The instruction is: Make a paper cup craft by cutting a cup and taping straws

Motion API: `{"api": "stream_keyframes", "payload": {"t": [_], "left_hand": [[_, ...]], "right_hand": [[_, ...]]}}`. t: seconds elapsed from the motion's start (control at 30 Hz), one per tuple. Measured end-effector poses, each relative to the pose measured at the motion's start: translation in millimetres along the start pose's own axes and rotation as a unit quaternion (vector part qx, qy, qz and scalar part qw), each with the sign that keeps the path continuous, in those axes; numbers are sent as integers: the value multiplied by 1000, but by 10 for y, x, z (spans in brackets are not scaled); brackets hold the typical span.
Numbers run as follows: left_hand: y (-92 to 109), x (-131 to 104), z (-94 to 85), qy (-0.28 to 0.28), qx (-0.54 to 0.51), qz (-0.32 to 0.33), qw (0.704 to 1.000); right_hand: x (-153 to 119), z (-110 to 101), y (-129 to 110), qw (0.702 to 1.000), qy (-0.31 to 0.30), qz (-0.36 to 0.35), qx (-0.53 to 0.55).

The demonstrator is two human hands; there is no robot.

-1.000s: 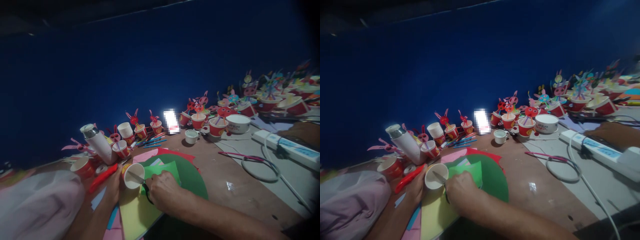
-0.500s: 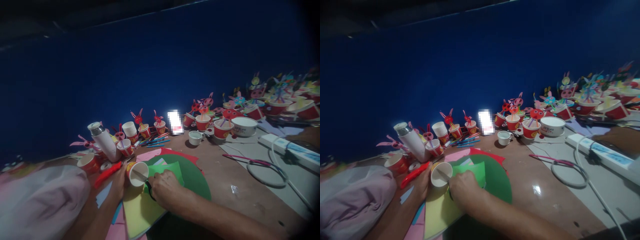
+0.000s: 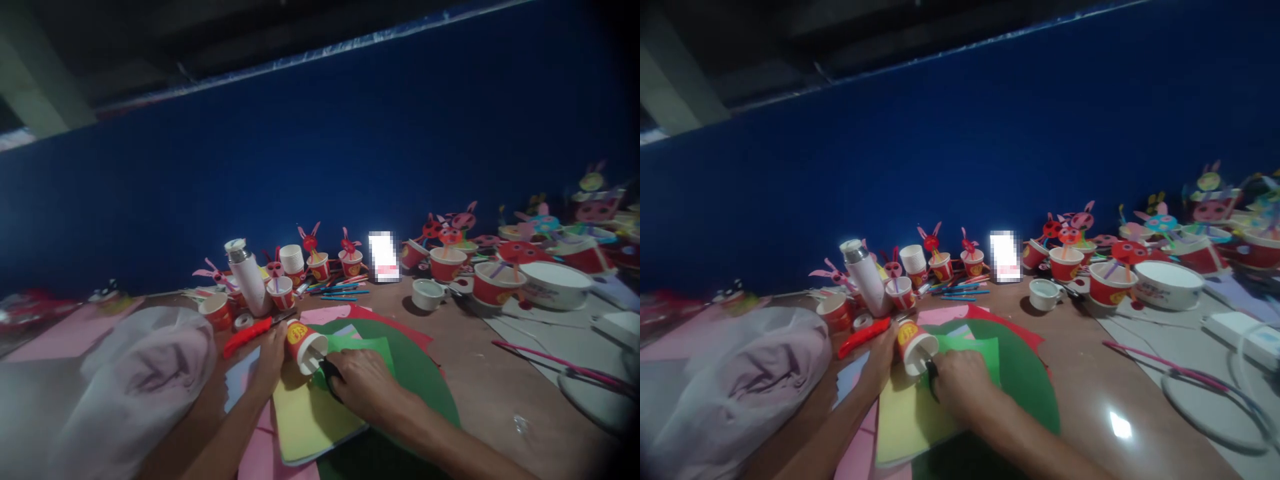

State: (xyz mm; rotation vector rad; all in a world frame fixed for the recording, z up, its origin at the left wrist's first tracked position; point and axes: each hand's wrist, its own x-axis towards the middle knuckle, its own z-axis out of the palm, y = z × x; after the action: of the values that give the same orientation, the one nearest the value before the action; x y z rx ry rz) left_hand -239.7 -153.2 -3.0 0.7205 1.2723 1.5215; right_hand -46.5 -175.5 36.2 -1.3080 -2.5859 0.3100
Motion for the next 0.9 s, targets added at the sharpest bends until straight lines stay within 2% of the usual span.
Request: {"api": "stream_keyframes", "payload": {"t": [0.13,0.2,0.23,0.3,0.37,0.4,0.47,0.5,0.57,0.67,0.73,0.8,0.9], "left_hand": [[46,-18,-10,35,69,88,993],[61,-33,-25,45,92,117,988],[65,-39,-33,49,101,130,985],[67,-43,-49,60,117,157,979],[61,-33,-63,72,127,183,972],[57,-24,-69,77,131,193,969],[50,-3,-81,88,138,207,965],[47,6,-86,90,141,211,963],[42,19,-94,90,145,217,961],[33,23,-101,79,151,222,960],[30,18,-101,72,154,225,959],[32,11,-101,67,156,227,959],[44,-1,-100,63,161,229,958]], "right_hand": [[52,61,58,990,22,1,136],[103,110,91,963,-7,21,269],[130,139,103,936,-33,44,348],[177,206,116,858,-84,103,496],[207,281,109,780,-101,137,602],[215,318,99,752,-99,137,637],[222,389,74,721,-90,117,677],[223,419,62,718,-87,108,682],[219,464,45,739,-81,107,660],[200,484,43,816,-67,104,565],[176,471,50,883,-38,64,463],[147,458,57,938,7,9,345],[112,489,63,980,67,-39,183]]}}
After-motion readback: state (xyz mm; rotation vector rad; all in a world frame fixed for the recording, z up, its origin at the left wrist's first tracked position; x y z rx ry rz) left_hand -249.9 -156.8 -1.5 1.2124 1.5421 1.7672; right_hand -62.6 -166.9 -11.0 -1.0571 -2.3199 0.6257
